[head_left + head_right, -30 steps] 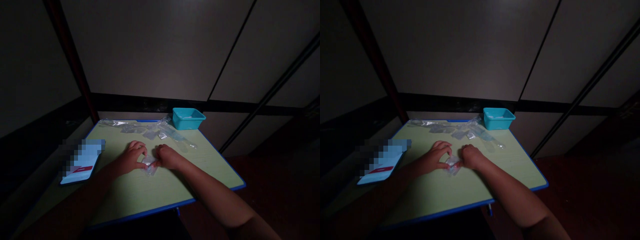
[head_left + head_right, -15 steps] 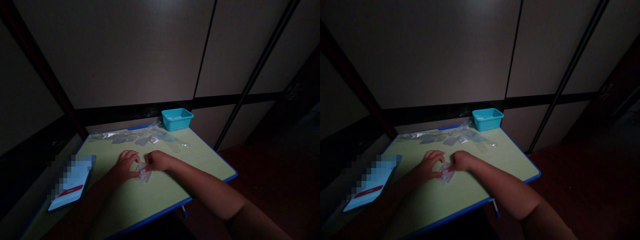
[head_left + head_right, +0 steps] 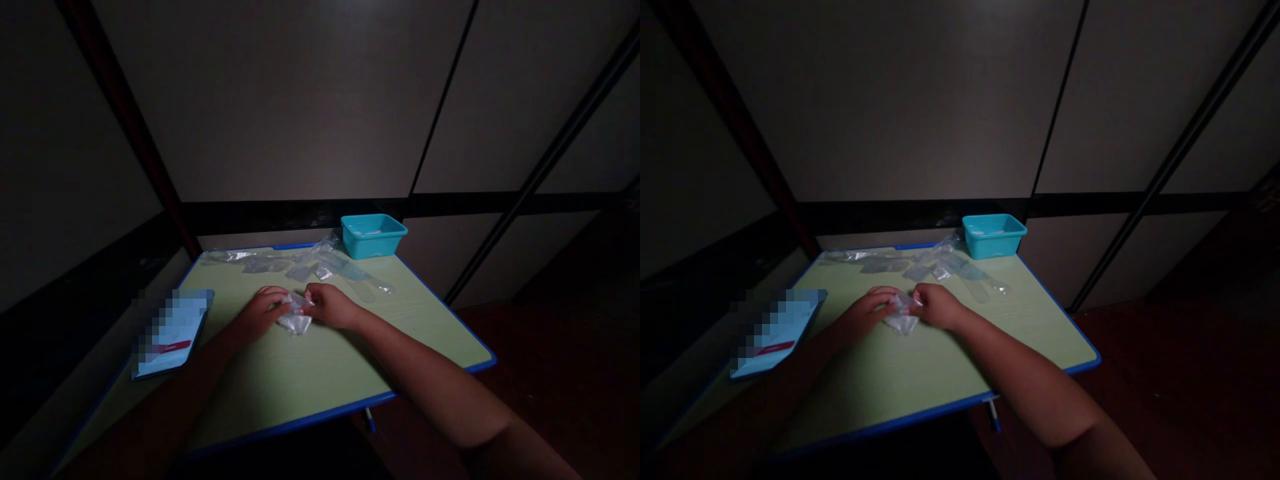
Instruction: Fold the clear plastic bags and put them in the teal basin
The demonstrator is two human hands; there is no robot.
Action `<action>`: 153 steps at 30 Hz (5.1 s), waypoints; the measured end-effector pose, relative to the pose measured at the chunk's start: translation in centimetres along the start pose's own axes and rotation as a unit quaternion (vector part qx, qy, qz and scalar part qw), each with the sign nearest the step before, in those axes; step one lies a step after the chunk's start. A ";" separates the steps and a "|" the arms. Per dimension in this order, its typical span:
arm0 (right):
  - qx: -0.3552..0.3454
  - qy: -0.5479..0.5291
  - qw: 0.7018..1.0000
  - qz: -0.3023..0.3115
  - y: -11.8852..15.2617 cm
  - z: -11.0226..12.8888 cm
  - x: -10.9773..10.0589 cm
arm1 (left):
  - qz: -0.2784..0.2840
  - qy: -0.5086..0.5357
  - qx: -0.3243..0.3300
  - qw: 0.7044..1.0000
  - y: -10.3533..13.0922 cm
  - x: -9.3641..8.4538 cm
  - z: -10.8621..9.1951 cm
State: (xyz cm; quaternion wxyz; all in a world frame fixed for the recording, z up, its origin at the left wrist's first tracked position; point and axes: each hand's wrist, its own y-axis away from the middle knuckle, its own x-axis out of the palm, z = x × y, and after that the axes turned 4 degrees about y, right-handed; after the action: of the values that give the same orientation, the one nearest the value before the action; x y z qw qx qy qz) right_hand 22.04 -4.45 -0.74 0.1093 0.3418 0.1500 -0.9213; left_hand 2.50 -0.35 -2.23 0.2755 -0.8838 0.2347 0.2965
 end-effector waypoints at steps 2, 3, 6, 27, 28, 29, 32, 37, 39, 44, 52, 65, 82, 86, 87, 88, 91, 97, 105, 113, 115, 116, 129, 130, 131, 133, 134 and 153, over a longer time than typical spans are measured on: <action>0.006 -0.054 0.998 -0.023 -0.2 -0.3 0.1 | -0.005 0.056 -0.019 0.998 -0.1 -0.2 -0.7; 0.011 -0.089 0.995 -0.033 -0.3 -0.3 0.2 | -0.013 0.082 -0.041 0.996 -0.1 -0.3 -1.0; 0.027 -0.227 0.973 -0.030 -0.4 -0.3 0.6 | -0.059 0.151 -0.102 0.982 0.0 -0.5 -2.0; 0.095 -0.378 0.920 0.048 -0.3 -0.5 0.5 | -0.163 0.304 -0.129 0.930 0.0 -0.6 -3.3; 0.098 -0.383 0.917 0.052 -0.3 -0.6 0.6 | -0.161 0.302 -0.127 0.931 0.0 -0.6 -3.3; 0.099 -0.389 0.914 0.056 -0.4 -0.6 0.6 | -0.162 0.299 -0.125 0.932 0.0 -0.5 -3.3; 0.101 -0.400 0.909 0.063 -0.5 -0.7 0.8 | -0.171 0.292 -0.119 0.934 0.1 -0.3 -3.2; 0.105 -0.394 0.910 0.080 -0.5 -0.8 0.8 | -0.171 0.284 -0.107 0.937 0.1 0.0 -2.8; 0.107 -0.387 0.912 0.086 -0.4 -0.8 0.8 | -0.174 0.280 -0.103 0.939 0.1 0.1 -2.6; 0.114 -0.371 0.917 0.096 -0.4 -0.8 0.9 | -0.182 0.289 -0.104 0.934 0.1 0.2 -2.7; 0.109 -0.345 0.927 0.095 -0.5 -1.1 1.1 | -0.152 0.362 -0.222 0.892 -0.2 0.6 -3.0; 0.075 -0.367 0.925 0.059 -0.5 -0.7 1.2 | -0.158 0.340 -0.155 0.914 -0.2 0.5 -2.7; 0.037 -0.280 0.959 0.018 -0.8 -1.4 2.1 | -0.120 0.074 -0.120 0.983 0.9 1.4 -1.6; 0.026 -0.302 0.952 0.029 -0.7 -1.0 3.1 | -0.154 0.006 -0.077 0.985 1.0 1.6 -1.5; 0.032 -0.318 0.947 0.019 -0.7 -0.8 3.4 | -0.164 -0.001 -0.070 0.984 1.0 1.6 -1.6; 0.038 -0.338 0.940 0.012 -0.8 -0.6 3.7 | -0.172 -0.006 -0.066 0.983 1.0 1.6 -1.6; 0.032 -0.362 0.932 -0.015 -0.8 0.2 4.5 | -0.186 -0.002 -0.064 0.980 0.9 1.8 -1.9; 0.009 -0.273 0.954 -0.122 -0.6 0.7 5.0 | -0.194 0.042 -0.113 0.974 0.7 2.3 -2.2; 0.019 -0.239 0.951 -0.195 -0.7 0.4 4.1 | -0.144 0.176 -0.123 0.966 0.9 2.9 -2.2; 0.037 -0.392 0.917 -0.069 -1.5 0.1 5.1 | -0.193 0.083 -0.136 0.968 0.9 2.4 -2.2; 0.043 -0.362 0.928 -0.075 -1.5 -0.1 5.1 | -0.197 0.072 -0.130 0.969 1.0 2.5 -2.3; 0.045 -0.349 0.932 -0.085 -1.4 -0.2 5.1 | -0.195 0.072 -0.129 0.970 1.0 2.6 -2.4; 0.075 -0.281 0.950 -0.117 -0.4 0.5 4.1 | -0.222 0.127 -0.168 0.952 0.6 2.6 -2.5; 0.079 -0.290 0.947 -0.117 -0.3 0.7 4.0 | -0.227 0.135 -0.169 0.950 0.6 2.6 -2.5; 0.082 -0.298 0.944 -0.118 -0.3 0.8 3.9 | -0.231 0.146 -0.173 0.946 0.5 2.5 -2.6; 0.085 -0.308 0.940 -0.122 -0.3 0.9 3.8 | -0.229 0.174 -0.188 0.939 0.5 2.6 -2.7; 0.087 -0.308 0.939 -0.125 -0.4 0.9 3.7 | -0.226 0.189 -0.198 0.935 0.5 2.6 -2.8; 0.056 -0.297 0.947 -0.108 -0.2 0.4 3.3 | -0.191 0.218 -0.179 0.940 0.7 2.3 -1.9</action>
State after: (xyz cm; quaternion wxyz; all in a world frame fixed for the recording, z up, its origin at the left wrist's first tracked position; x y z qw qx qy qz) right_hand 19.24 -4.70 -2.56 0.0298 0.0397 0.0946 -0.9943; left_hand 4.49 -2.68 -2.70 0.1058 -0.9898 0.0592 0.0752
